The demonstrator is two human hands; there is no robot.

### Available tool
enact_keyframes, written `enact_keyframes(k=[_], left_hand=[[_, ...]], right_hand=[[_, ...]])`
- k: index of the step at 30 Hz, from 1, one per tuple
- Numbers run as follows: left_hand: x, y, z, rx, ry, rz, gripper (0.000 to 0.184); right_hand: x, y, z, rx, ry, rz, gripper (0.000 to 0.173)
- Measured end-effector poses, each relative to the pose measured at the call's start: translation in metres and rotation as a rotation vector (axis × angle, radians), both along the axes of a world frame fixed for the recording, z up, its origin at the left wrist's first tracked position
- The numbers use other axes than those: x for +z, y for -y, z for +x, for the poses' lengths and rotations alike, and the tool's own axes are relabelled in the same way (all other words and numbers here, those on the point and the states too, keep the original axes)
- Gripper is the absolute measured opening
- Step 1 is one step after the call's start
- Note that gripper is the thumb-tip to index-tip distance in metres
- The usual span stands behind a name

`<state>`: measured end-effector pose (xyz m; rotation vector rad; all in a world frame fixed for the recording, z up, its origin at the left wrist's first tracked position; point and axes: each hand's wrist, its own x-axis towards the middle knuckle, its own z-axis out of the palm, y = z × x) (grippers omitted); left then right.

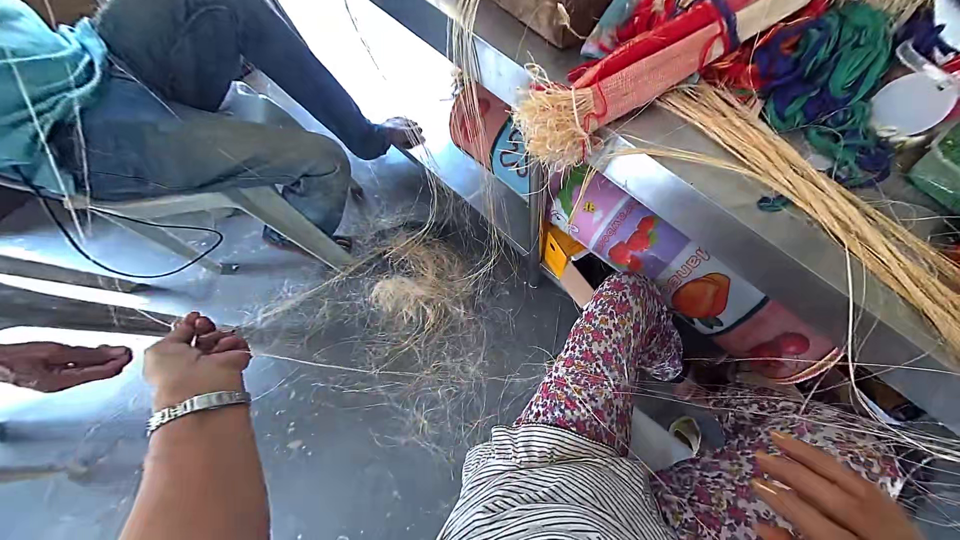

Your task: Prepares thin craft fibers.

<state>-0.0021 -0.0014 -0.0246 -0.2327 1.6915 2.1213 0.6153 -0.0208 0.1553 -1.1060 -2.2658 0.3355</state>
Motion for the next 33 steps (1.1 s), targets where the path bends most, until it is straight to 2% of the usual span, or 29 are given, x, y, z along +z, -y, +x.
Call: enact_keyframes(k=[3,6,9,12,18,22,24,26,29,31,33], left_hand=[[-0.002,0.009,-0.004,0.002,-0.009,-0.037,0.032],[-0.005,0.020,-0.017,0.040,0.000,-0.053,0.029],[-0.006,0.032,-0.028,0.064,0.006,-0.033,0.031],[-0.007,0.041,-0.039,0.116,0.007,-0.006,0.034],[-0.018,0.059,-0.066,0.168,-0.077,-0.070,0.029],[-0.025,0.066,-0.076,0.192,-0.101,-0.061,0.033],[-0.024,0.067,-0.068,0.189,-0.095,-0.079,0.033],[-0.023,0.061,-0.051,0.181,-0.066,-0.101,0.032],[-0.024,0.051,-0.009,0.113,0.037,-0.115,0.026],[-0.025,0.040,0.017,0.057,0.115,-0.107,0.025],[-0.022,0.023,0.044,-0.039,0.184,-0.091,0.026]], right_hand=[[-0.059,-0.025,-0.032,0.013,0.203,0.076,0.032],[-0.112,-0.049,-0.041,-0.004,0.385,0.154,0.046],[-0.136,-0.061,-0.032,-0.004,0.428,0.097,0.033],[-0.132,-0.067,-0.018,-0.048,0.383,-0.014,0.022],[-0.115,-0.079,0.011,-0.135,0.312,-0.128,0.024],[-0.105,-0.089,0.018,-0.172,0.299,-0.145,0.026],[-0.101,-0.094,0.019,-0.234,0.338,-0.094,0.024],[-0.101,-0.096,0.018,-0.326,0.414,0.052,0.023],[-0.094,-0.085,0.008,-0.267,0.477,0.142,0.036],[-0.084,-0.066,-0.007,-0.123,0.433,0.054,0.037],[-0.069,-0.049,-0.021,0.012,0.395,-0.123,0.033]])
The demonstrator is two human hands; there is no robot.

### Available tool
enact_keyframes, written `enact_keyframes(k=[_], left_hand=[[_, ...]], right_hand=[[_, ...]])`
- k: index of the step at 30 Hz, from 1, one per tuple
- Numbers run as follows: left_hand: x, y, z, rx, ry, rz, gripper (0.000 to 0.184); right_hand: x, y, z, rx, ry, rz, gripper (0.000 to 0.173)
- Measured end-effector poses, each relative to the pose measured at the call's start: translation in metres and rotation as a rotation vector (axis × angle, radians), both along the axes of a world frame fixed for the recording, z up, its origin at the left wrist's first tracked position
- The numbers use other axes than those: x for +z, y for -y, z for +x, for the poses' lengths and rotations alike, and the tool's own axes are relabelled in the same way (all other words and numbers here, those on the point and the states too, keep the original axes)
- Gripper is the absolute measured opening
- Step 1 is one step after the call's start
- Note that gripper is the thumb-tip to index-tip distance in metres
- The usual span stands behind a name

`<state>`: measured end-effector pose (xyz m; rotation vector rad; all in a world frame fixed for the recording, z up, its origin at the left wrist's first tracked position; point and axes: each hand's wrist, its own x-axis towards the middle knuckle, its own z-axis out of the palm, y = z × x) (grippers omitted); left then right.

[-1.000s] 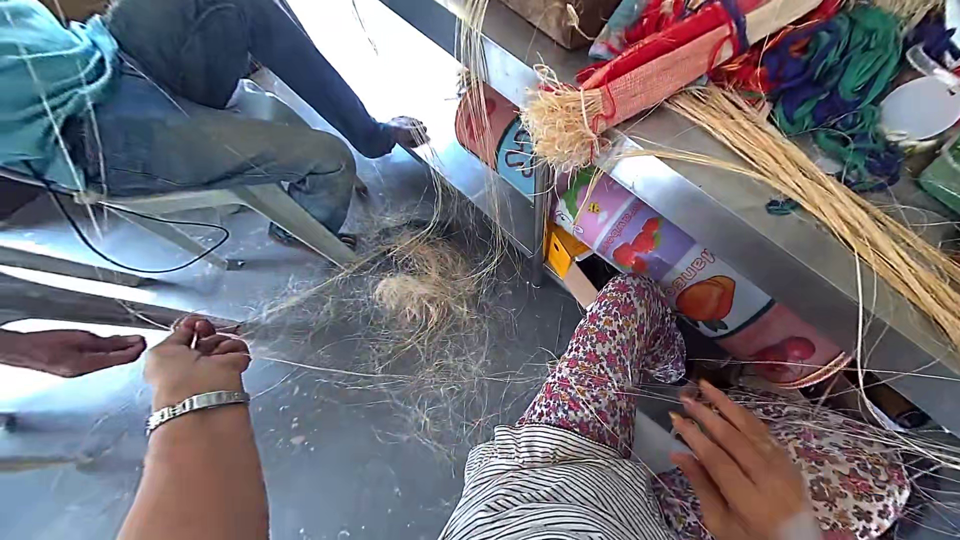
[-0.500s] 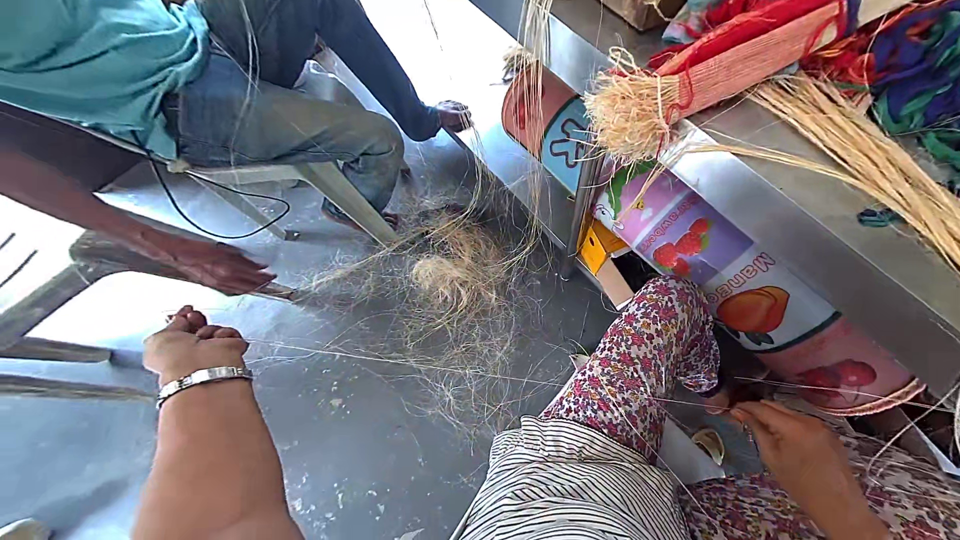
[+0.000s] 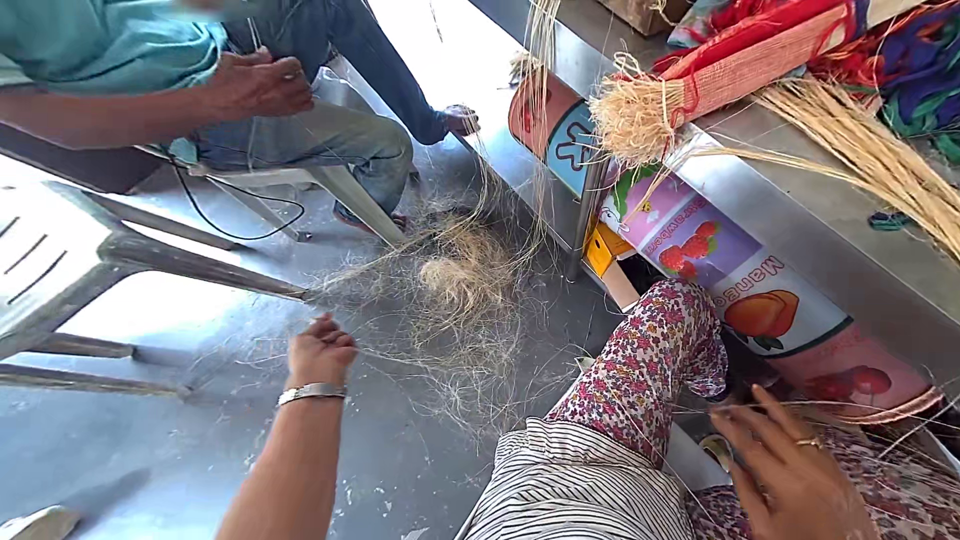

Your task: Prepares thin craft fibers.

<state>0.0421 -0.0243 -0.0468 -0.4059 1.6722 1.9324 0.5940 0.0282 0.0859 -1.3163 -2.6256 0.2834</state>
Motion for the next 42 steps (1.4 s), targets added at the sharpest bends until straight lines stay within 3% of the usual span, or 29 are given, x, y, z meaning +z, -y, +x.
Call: enact_keyframes(k=[3,6,8,10,14,16,20,25,33,39,42], left_hand=[[0.008,-0.029,0.043,-0.192,0.062,0.066,0.024],[0.028,-0.052,0.101,-0.479,0.048,0.121,0.023],[0.049,-0.055,0.154,-0.722,-0.017,0.162,0.028],[0.067,-0.044,0.206,-1.001,-0.139,0.269,0.027],[0.076,-0.017,0.276,-1.420,-0.374,0.619,0.017],[0.071,-0.013,0.292,-1.535,-0.502,0.732,0.017],[0.055,-0.015,0.299,-1.640,-0.729,0.767,0.019],[0.040,-0.016,0.286,-1.717,-0.817,0.664,0.021],[0.027,-0.024,0.261,-1.962,-0.871,0.506,0.022],[0.040,-0.033,0.254,-2.166,-0.919,0.258,0.016],[0.074,-0.039,0.257,-2.122,-1.079,-0.004,0.056]], right_hand=[[0.024,0.013,-0.013,0.081,0.025,-0.138,0.037],[0.042,0.021,-0.021,0.095,0.006,-0.127,0.035],[0.042,0.023,-0.024,0.086,-0.159,-0.109,0.027],[0.031,0.022,-0.032,0.039,-0.432,-0.227,0.019],[-0.006,0.020,-0.048,-0.107,-0.814,-0.592,0.043],[-0.019,0.020,-0.050,-0.124,-0.981,-0.710,0.042],[-0.025,0.018,-0.049,-0.150,-1.168,-0.698,0.023],[-0.023,0.011,-0.037,-0.232,-1.164,-0.634,0.023],[-0.030,0.006,-0.033,-0.383,-1.388,-0.609,0.020],[-0.033,0.007,-0.030,-0.397,-1.384,-0.495,0.019],[-0.031,0.010,-0.028,-0.373,-1.307,-0.358,0.017]])
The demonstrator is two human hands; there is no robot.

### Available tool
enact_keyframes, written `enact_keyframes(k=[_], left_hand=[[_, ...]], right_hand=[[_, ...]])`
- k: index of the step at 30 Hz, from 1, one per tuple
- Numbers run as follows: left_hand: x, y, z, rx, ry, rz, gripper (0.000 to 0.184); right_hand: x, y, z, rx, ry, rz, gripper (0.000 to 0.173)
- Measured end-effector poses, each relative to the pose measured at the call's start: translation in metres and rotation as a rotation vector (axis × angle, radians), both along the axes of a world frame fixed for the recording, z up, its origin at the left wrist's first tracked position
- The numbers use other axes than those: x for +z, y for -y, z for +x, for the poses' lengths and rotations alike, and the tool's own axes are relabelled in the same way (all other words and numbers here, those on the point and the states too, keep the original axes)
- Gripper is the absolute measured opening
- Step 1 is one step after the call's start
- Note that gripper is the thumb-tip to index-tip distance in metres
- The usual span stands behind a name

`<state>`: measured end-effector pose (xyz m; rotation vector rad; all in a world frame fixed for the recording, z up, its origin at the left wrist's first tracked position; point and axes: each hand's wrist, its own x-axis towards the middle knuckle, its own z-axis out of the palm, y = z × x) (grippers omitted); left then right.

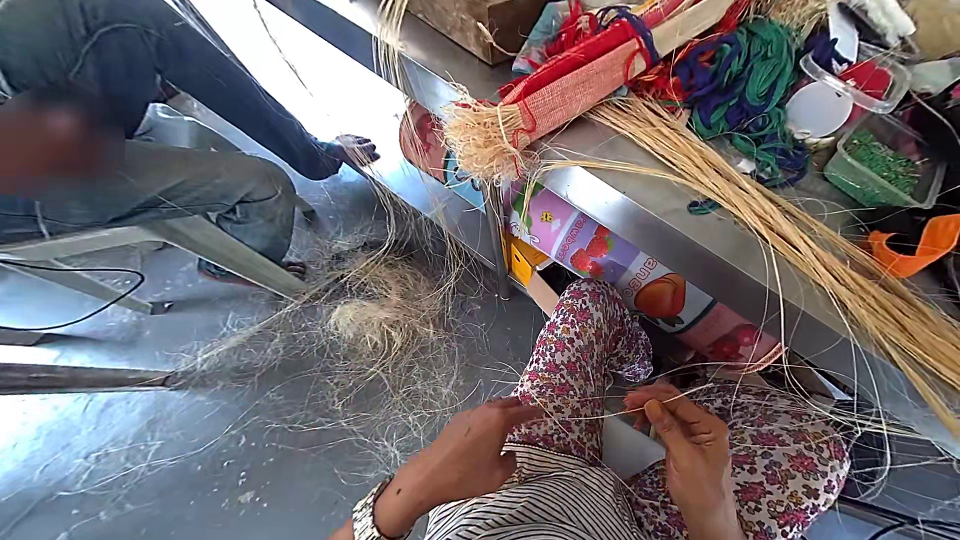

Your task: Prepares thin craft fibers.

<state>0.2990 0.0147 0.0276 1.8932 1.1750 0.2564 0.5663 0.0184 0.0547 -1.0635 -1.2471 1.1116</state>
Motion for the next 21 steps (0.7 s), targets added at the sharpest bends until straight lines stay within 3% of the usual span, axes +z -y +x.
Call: enact_keyframes(k=[1,3,5,6,9,12,15,21], left_hand=[[0.013,-0.001,0.002,0.057,-0.049,0.093,0.063],[0.029,-0.002,0.005,0.156,-0.083,0.378,0.060],[0.033,-0.006,0.015,0.227,0.018,0.637,0.035],[0.034,-0.008,0.021,0.229,0.142,0.673,0.023],[0.035,-0.012,0.050,0.104,0.514,0.556,0.022],[0.022,-0.010,0.081,0.068,0.589,0.520,0.028],[0.008,-0.010,0.097,0.118,0.726,0.453,0.015],[0.013,-0.013,0.099,0.122,1.090,-0.081,0.014]], right_hand=[[0.001,0.001,0.001,-0.010,0.026,0.034,0.017],[0.004,0.003,0.003,-0.018,0.062,0.091,0.018],[0.006,0.005,0.003,-0.020,0.071,0.127,0.019],[0.007,0.006,0.003,-0.019,0.073,0.137,0.019],[0.011,0.009,0.000,-0.016,0.089,0.154,0.018],[0.014,0.015,-0.002,-0.021,0.103,0.152,0.017],[0.019,0.023,0.002,-0.021,0.094,0.121,0.016],[0.031,0.037,0.020,0.008,-0.044,0.182,0.022]])
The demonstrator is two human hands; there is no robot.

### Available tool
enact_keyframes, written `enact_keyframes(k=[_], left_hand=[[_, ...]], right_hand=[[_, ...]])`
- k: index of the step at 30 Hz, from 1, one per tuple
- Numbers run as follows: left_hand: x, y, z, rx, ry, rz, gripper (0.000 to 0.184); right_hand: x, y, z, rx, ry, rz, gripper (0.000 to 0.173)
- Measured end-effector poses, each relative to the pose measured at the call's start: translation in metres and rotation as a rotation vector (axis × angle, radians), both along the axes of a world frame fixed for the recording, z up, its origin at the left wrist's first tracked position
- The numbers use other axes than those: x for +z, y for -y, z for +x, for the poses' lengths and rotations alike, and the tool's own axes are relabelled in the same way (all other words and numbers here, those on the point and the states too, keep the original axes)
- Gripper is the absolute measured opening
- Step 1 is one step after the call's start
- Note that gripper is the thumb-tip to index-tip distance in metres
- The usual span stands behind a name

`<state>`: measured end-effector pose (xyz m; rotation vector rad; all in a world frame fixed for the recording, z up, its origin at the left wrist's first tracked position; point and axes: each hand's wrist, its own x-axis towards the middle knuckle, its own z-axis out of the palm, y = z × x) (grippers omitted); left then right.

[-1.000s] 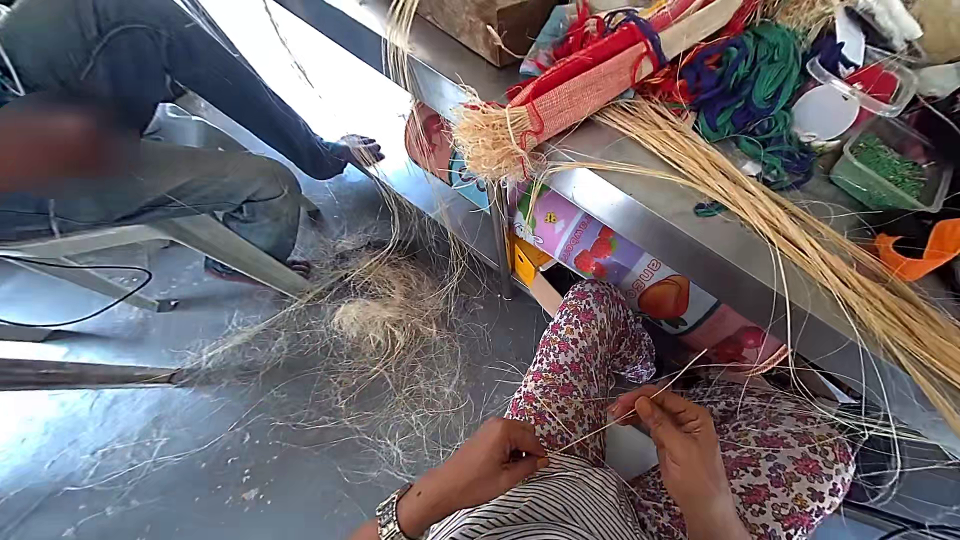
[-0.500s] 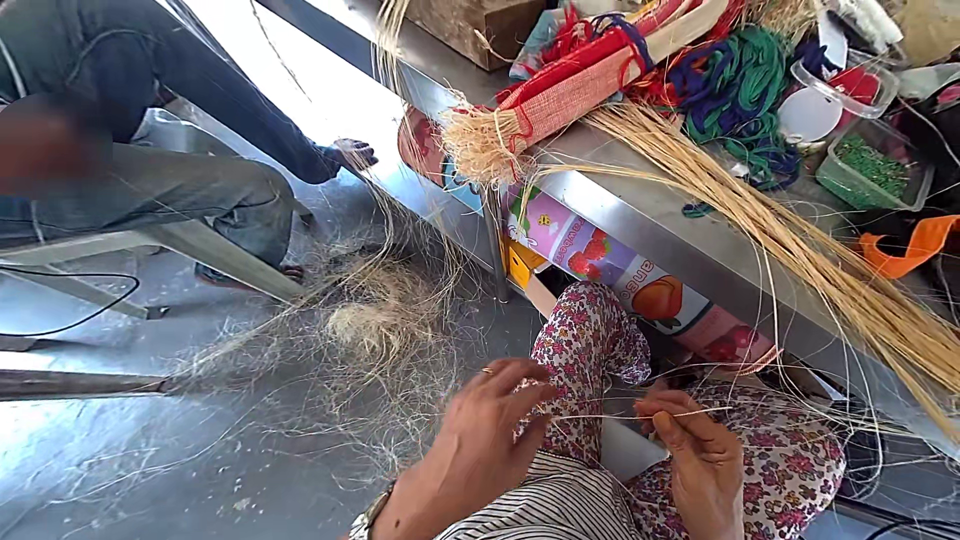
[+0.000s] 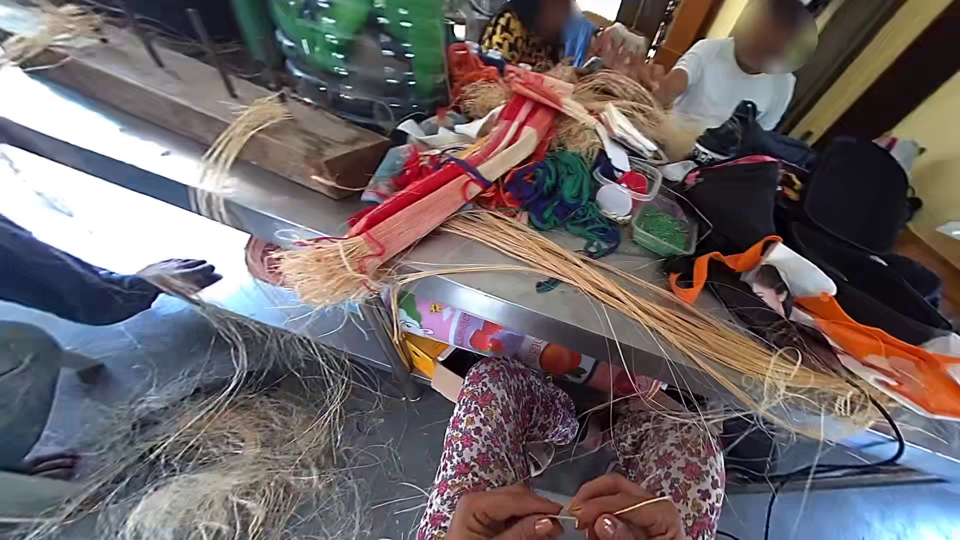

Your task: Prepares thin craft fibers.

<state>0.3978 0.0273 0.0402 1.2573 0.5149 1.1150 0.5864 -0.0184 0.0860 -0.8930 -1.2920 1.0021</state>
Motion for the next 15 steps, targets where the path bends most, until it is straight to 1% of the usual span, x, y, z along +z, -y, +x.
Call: enact_keyframes(k=[3,6,11,13,15], left_hand=[[0.016,0.000,0.006,-0.072,0.043,-0.094,0.016],[0.030,-0.001,0.018,-0.081,0.069,-0.153,0.017],[0.029,0.004,0.032,-0.037,0.093,-0.292,0.022],[0.018,0.003,0.030,0.036,0.037,-0.243,0.021],[0.003,-0.001,0.023,0.158,-0.116,-0.060,0.017]], right_hand=[[0.012,0.007,0.012,-0.003,-0.063,-0.011,0.026],[0.017,0.009,0.023,-0.084,-0.088,-0.010,0.026],[0.018,0.025,0.030,-0.269,-0.209,-0.059,0.023],[0.017,0.035,0.036,-0.335,-0.252,-0.092,0.022],[0.016,0.044,0.045,-0.396,-0.288,-0.113,0.022]])
